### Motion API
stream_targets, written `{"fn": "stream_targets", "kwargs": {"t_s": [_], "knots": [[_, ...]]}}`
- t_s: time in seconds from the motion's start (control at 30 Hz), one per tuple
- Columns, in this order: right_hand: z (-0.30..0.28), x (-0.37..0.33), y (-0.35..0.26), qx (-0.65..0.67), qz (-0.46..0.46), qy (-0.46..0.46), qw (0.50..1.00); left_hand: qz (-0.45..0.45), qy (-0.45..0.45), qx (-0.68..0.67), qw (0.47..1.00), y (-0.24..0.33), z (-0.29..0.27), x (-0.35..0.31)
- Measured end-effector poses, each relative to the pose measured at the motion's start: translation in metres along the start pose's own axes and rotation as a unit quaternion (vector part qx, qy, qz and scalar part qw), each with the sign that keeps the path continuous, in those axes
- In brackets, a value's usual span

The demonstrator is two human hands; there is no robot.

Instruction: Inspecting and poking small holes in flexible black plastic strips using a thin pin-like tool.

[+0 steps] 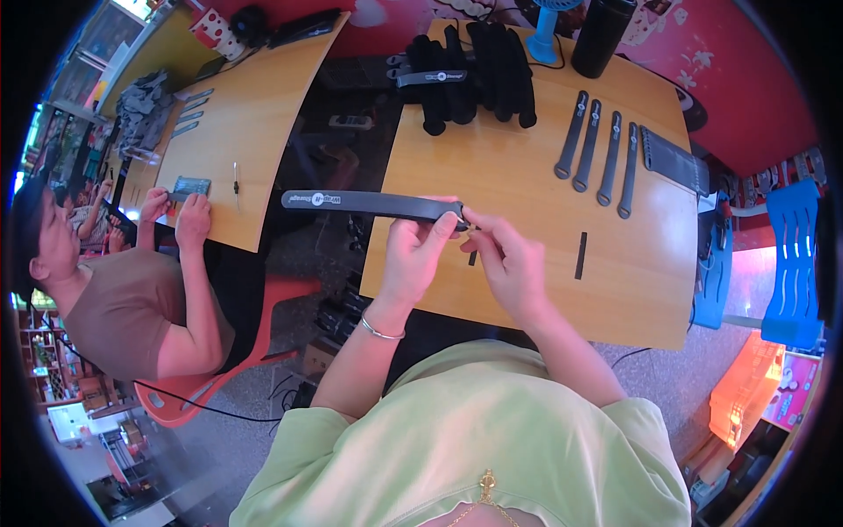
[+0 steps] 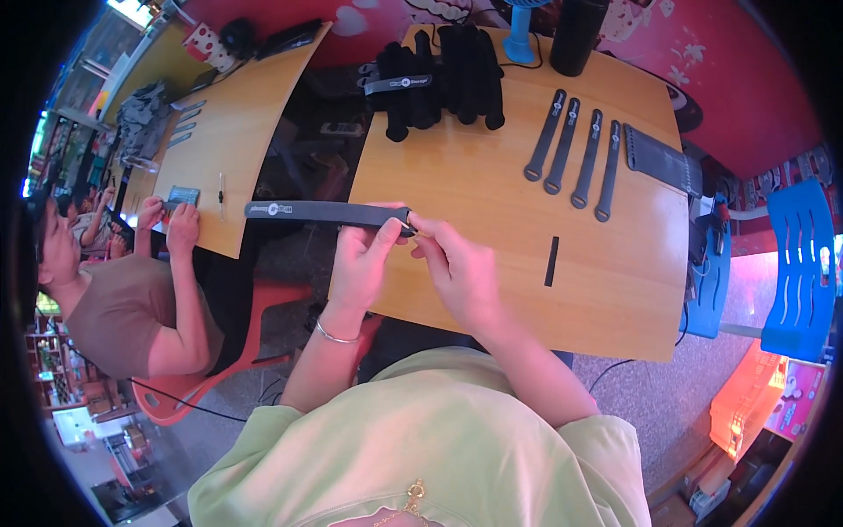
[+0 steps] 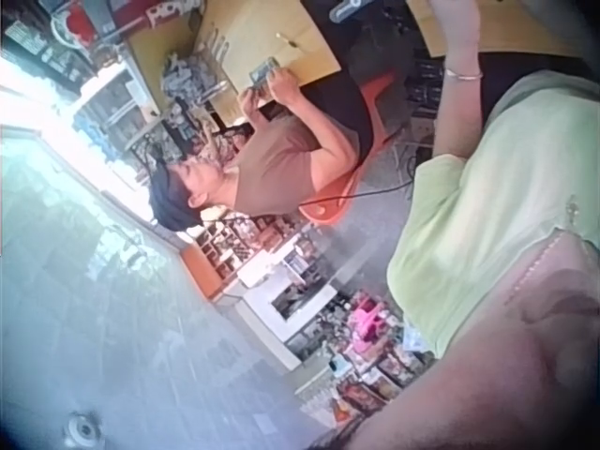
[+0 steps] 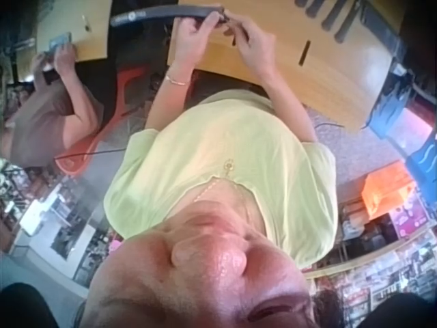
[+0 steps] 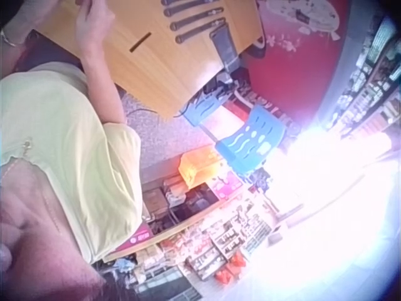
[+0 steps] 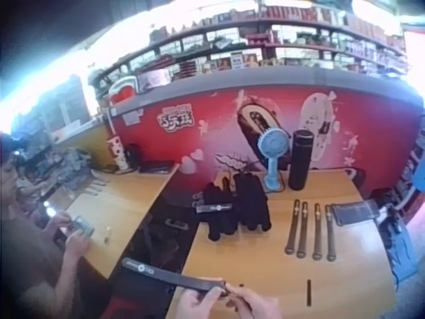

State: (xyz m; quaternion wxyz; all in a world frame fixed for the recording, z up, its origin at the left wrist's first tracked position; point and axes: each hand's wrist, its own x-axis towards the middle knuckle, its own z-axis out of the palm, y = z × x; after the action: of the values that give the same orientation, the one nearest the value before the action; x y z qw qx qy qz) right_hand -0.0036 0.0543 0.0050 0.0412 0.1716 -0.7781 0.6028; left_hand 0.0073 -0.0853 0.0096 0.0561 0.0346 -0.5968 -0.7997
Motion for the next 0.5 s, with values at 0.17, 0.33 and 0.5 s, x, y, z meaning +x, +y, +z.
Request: {"fn": "stream_targets", "kwargs": {"t_s": [0.17,0.33,0.5], "knots": [[-0.009,0.011,0.016,-0.112,-0.148,-0.008,0.983,-0.024,-0.062,0.020,0.998,0.004,-0.013,0.011],[-0.003,0.013,0.006,-0.068,-0.099,-0.036,0.992,-0.041,-0.071,-0.029,0.996,0.005,-0.024,0.010],[-0.012,0.008,0.010,-0.141,-0.087,-0.048,0.985,-0.074,-0.108,0.009,0.991,0.009,-0.027,0.016]]}}
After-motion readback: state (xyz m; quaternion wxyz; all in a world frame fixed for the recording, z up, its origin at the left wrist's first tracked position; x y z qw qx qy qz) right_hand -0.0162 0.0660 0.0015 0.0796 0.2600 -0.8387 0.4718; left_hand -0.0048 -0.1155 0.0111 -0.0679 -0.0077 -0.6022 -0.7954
